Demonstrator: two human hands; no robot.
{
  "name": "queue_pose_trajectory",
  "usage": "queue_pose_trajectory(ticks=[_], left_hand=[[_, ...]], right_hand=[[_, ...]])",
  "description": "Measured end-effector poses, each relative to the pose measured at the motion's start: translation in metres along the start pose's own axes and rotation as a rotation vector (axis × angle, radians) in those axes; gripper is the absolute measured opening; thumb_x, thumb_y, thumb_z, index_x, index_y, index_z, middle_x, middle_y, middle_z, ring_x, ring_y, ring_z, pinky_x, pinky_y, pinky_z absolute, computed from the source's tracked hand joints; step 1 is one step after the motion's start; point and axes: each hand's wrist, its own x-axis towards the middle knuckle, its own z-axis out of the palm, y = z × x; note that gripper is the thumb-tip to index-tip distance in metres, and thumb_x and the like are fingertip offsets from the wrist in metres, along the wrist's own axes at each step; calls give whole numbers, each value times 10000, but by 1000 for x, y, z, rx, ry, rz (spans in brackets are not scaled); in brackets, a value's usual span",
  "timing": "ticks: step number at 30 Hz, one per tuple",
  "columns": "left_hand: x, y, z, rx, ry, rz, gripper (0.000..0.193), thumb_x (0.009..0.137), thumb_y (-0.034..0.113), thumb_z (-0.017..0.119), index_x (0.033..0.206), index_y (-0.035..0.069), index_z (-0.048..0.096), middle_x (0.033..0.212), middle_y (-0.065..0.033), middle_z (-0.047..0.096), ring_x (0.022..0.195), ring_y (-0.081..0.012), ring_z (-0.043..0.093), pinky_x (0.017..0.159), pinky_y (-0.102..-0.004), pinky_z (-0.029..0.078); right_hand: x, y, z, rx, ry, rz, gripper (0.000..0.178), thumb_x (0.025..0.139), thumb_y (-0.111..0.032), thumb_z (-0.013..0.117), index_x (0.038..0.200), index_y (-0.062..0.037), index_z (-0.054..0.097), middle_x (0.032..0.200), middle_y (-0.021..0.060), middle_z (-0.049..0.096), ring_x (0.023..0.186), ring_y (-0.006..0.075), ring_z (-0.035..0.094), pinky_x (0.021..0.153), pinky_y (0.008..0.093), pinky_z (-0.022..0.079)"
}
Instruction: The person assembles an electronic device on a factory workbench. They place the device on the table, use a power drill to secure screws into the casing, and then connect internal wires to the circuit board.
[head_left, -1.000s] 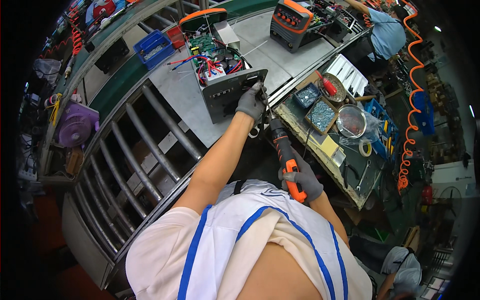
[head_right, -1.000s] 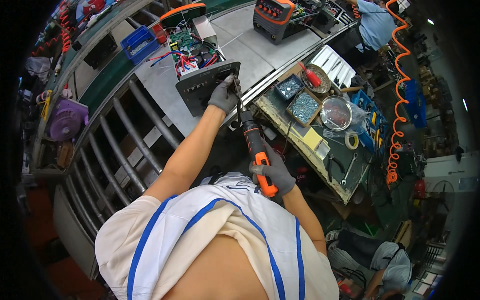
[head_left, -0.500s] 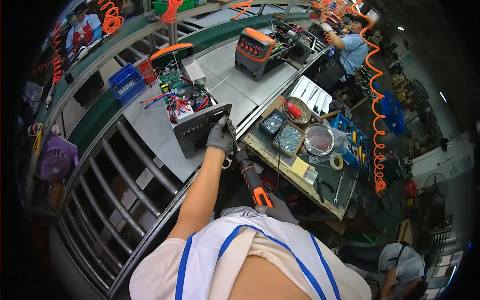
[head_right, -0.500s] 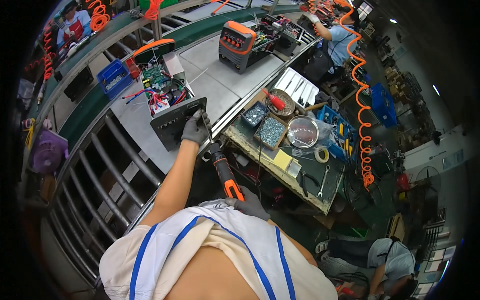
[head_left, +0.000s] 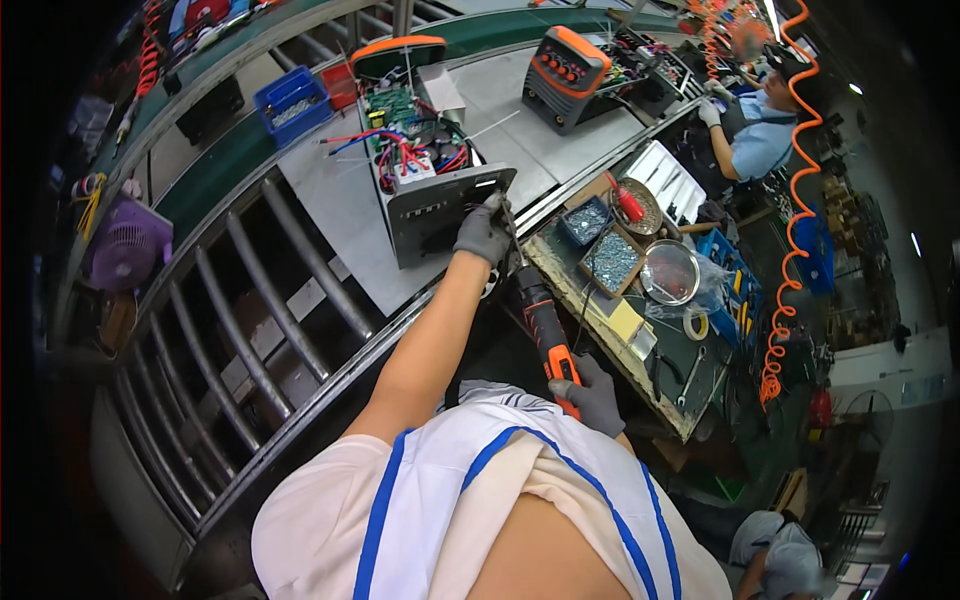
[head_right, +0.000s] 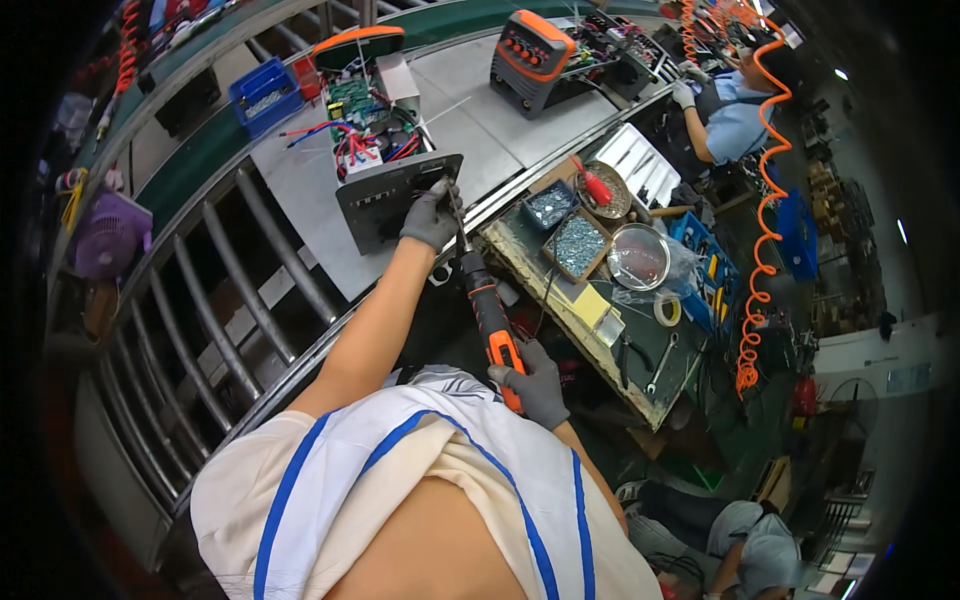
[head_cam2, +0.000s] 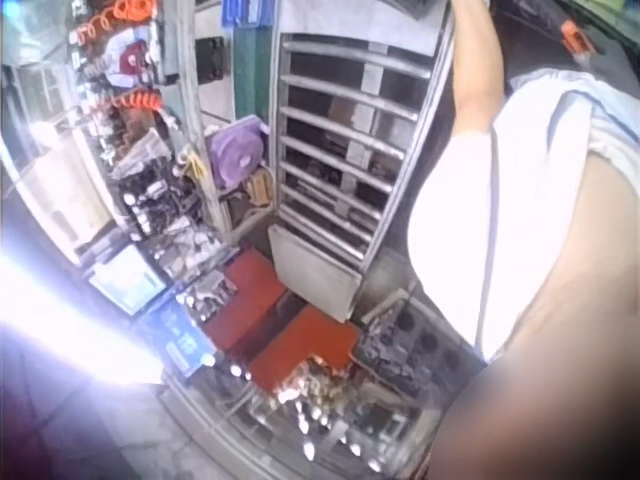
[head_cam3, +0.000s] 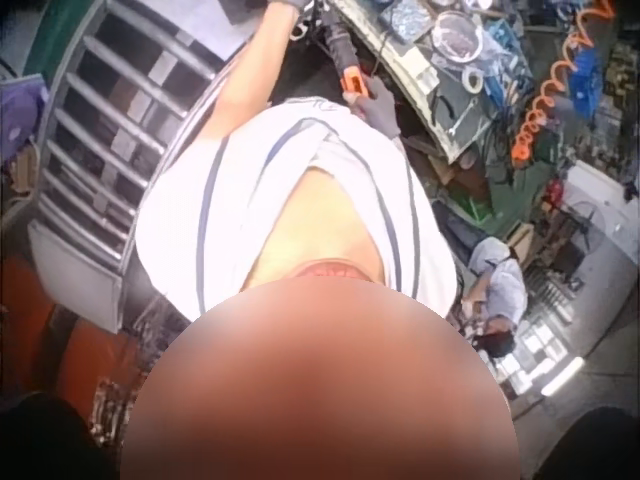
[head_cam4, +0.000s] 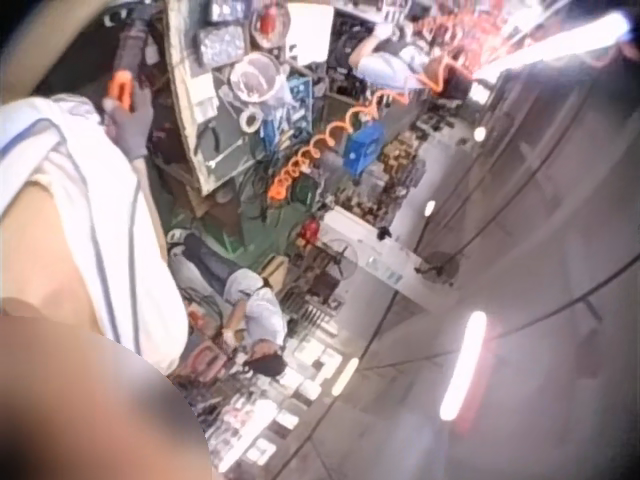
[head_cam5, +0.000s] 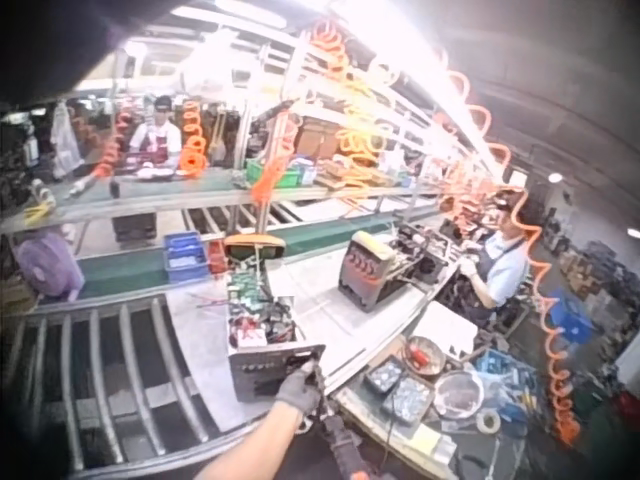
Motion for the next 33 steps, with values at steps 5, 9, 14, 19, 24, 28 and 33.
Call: queue_pose_trajectory(ticks=[5, 9, 14, 19, 24, 28, 33], left_hand=[[-3, 1, 3, 7, 41, 8, 88, 876, 195, 599, 871, 111, 574, 696, -2, 562, 631, -160, 513, 596, -309, 417], [16, 5, -26, -177, -10, 0, 57, 857, 104, 624, 887, 60, 603, 768, -58, 622, 689, -133, 588, 643, -225, 492], [-6, 4, 5, 15, -80, -23, 83, 853, 190, 629, 841, 121, 585, 710, 21, 579, 595, -123, 504, 536, -274, 391], [-3, 6, 3, 46, -36, 19, 98, 846, 189, 632, 893, 108, 603, 727, 2, 590, 610, -143, 504, 545, -286, 392], [-6, 3, 10, -70, 89, -3, 127, 835, 165, 576, 915, 69, 594, 742, -35, 580, 673, -165, 505, 596, -300, 402], [-3, 6, -6, -274, 46, -8, 157, 779, 78, 524, 913, 25, 587, 777, -117, 590, 709, -247, 534, 654, -352, 443], [-6, 1, -9, -232, 394, 115, 82, 753, 4, 504, 822, 13, 547, 779, -126, 577, 716, -263, 562, 728, -379, 496]], right_hand=[[-1, -10, -4, 70, -124, 131, 442, 743, -274, 726, 1059, 9, 599, 866, 68, 589, 793, 159, 570, 719, 299, 456], [-3, 5, 10, -190, -57, -38, 412, 760, -369, 714, 1015, -60, 616, 867, 80, 607, 774, 168, 579, 721, 315, 465], [-2, 14, 8, -154, 13, -56, 546, 736, -368, 740, 1152, -54, 577, 989, 107, 577, 873, 197, 562, 808, 334, 451], [-1, 15, 10, 335, -131, 189, 490, 785, -249, 723, 1175, -5, 553, 972, 73, 610, 841, 126, 573, 767, 282, 471], [3, 25, 10, 538, -182, 312, 441, 796, -243, 702, 1140, -16, 543, 908, 45, 584, 742, 99, 544, 666, 250, 459], [3, 11, 12, 643, -300, 292, 454, 817, -188, 643, 1193, -23, 448, 957, 98, 594, 854, 135, 563, 769, 271, 470], [7, -2, 8, 672, -334, 240, 559, 811, -152, 636, 1291, -50, 368, 925, 107, 594, 811, 153, 569, 734, 293, 485]])
